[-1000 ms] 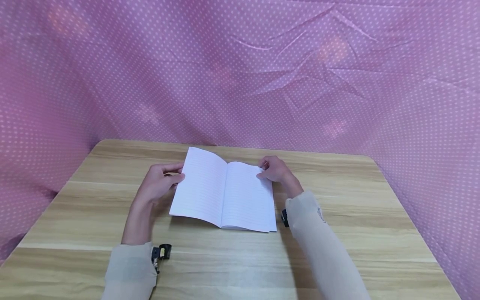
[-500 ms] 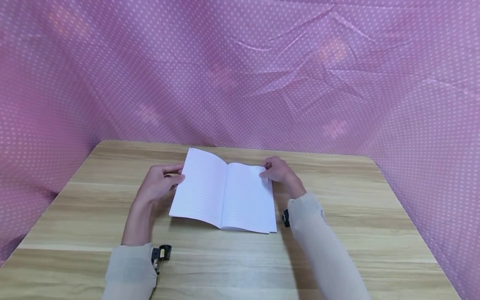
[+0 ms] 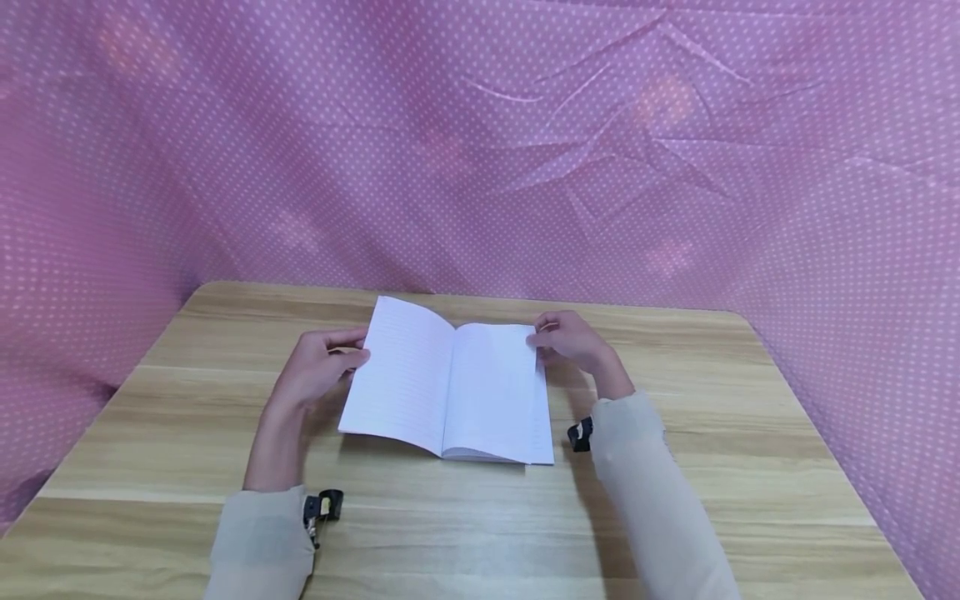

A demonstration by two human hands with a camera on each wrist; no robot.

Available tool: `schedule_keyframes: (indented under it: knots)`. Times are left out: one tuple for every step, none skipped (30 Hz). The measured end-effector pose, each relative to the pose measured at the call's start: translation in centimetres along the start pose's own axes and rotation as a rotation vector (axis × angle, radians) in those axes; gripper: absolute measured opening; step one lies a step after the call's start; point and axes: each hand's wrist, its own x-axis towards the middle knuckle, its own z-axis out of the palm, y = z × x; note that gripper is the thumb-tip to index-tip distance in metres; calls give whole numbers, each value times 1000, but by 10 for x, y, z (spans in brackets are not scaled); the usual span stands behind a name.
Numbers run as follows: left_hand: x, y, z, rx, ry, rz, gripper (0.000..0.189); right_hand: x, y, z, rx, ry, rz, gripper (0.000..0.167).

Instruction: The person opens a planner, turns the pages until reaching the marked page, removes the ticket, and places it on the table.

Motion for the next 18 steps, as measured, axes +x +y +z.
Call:
schedule_keyframes:
  knots:
    - [-1, 0, 0, -1, 1, 5, 45, 0, 0, -1, 39, -7, 4, 15]
    - [-1, 0, 0, -1, 2, 7, 45, 0, 1, -1, 68, -13, 8, 14]
    - [-2, 0, 0, 0, 3, 8, 45, 0, 1, -2, 97, -17, 13, 13]
    - [-3, 0, 0, 0, 3, 9, 45, -1, 1, -2, 120, -18, 19, 12]
    - [-3, 1, 0, 1, 2, 9, 45, -1, 1, -2, 144, -22, 23, 12]
    - [-4, 1, 0, 2, 1, 8, 45, -1, 1, -2, 168, -22, 27, 13]
    - [-4, 1, 0, 4, 0, 7, 45, -2, 0, -2, 192, -22, 31, 13]
    - [-5, 1, 0, 5, 0, 7, 46, -2, 0, -2, 213, -20, 34, 14]
    - [-5, 1, 0, 6, 0, 7, 46, -2, -1, -2, 234, -17, 36, 15]
    - [-6, 2, 0, 5, 1, 7, 45, -2, -1, -2, 250, -13, 37, 16]
    - [-7, 2, 0, 4, 1, 7, 45, -2, -1, -2, 267, -12, 38, 17]
    - [-7, 2, 0, 2, 2, 7, 45, -3, -1, -1, 282, -6, 41, 17]
    - [-8, 2, 0, -2, 1, 8, 45, -3, -1, -1, 292, -4, 44, 18]
    - [-9, 3, 0, -5, 1, 8, 45, -4, -2, 0, 301, -1, 47, 19]
    - [-9, 3, 1, -9, 0, 5, 45, -4, -2, 0, 313, 3, 49, 19]
    - [-10, 3, 1, -13, 0, 2, 45, -5, -2, 1, 324, 4, 52, 19]
    - [-11, 3, 1, -17, -2, -1, 46, -6, -3, 2, 335, 5, 53, 19]
    - [-12, 3, 2, -20, -2, -5, 46, -6, -4, 3, 346, 9, 53, 18]
